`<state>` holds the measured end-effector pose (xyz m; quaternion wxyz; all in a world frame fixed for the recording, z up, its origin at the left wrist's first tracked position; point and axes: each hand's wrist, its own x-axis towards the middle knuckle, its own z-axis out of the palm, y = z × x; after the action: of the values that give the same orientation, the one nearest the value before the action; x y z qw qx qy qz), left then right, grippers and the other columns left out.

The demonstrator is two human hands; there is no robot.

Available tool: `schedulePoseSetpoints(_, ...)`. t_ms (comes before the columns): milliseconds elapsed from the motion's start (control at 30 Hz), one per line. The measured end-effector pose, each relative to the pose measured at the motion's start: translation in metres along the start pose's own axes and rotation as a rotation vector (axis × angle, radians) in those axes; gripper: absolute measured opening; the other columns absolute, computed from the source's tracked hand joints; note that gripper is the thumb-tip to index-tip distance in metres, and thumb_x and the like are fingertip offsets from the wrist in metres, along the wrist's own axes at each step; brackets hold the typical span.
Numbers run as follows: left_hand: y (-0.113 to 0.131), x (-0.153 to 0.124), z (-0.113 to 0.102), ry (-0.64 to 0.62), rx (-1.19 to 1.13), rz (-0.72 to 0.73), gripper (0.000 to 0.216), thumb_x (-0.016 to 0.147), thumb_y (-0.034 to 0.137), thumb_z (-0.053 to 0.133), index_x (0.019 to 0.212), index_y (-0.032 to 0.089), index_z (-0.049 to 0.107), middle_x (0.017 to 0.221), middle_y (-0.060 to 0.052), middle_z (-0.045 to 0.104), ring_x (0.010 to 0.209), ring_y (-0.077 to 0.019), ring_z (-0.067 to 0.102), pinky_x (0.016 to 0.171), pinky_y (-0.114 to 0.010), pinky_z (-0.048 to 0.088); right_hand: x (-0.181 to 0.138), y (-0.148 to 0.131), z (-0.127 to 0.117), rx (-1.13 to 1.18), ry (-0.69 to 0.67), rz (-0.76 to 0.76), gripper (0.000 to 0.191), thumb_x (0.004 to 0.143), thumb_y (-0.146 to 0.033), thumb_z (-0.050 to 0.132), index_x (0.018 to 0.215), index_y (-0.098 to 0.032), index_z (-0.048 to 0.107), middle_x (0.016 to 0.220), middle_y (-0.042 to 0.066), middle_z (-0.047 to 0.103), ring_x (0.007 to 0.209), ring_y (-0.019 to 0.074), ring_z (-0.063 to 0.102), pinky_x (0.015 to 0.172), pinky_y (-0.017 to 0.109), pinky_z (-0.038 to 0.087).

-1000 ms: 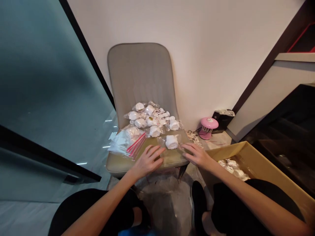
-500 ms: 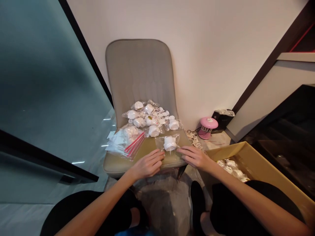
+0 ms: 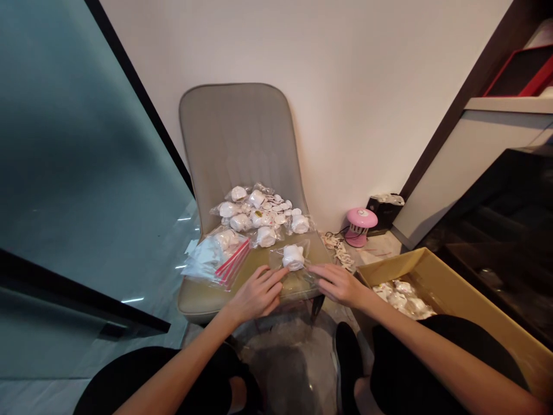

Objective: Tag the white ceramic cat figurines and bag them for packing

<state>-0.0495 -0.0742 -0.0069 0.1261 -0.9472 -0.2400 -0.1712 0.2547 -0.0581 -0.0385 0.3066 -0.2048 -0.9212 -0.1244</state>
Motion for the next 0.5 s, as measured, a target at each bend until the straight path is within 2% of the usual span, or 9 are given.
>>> schedulePoseSetpoints(200,0.001,0.0017,0.0004,-0.033,-0.006,-0.019,0.012,0.087,0.017,0.053,0.097,0.018,0.058,0.143,-0.014,0.054,0.12,-0.0262,0.058,0.102,-0.047,0.042,0.0038,0.0018,-0.0056,0.005,-0.049,-0.026,0.01,0.093,-0.014,0.054,0.091,-0.018,0.063,0.13,0.009,0.065,0.108,0.0233,0.061,0.087,0.038,0.056)
schedulePoseSetpoints(333,-0.0012,0.0012,0.0014,0.015,-0.054,-0.033,0.012,0.086,0.014,0.052,0.096,0.018,0.058,0.13,-0.014,0.063,0.12,-0.0247,0.059,0.102,-0.045,0.043,0.004,0.0043,-0.0066,0.019,-0.077,-0.003,0.012,0.094,-0.016,0.052,0.094,-0.018,0.063,0.126,0.012,0.066,0.103,0.0221,0.063,0.083,0.037,0.055)
schedulePoseSetpoints(500,-0.0022,0.0012,0.0007,0.078,-0.139,-0.083,0.016,0.086,0.009,0.05,0.096,0.019,0.058,0.121,-0.012,0.068,0.116,-0.0217,0.062,0.104,-0.044,0.043,0.0025,0.0089,-0.0031,0.072,-0.061,0.058,0.012,0.093,-0.016,0.052,0.098,-0.02,0.062,0.121,0.012,0.069,0.094,0.0203,0.065,0.082,0.036,0.055)
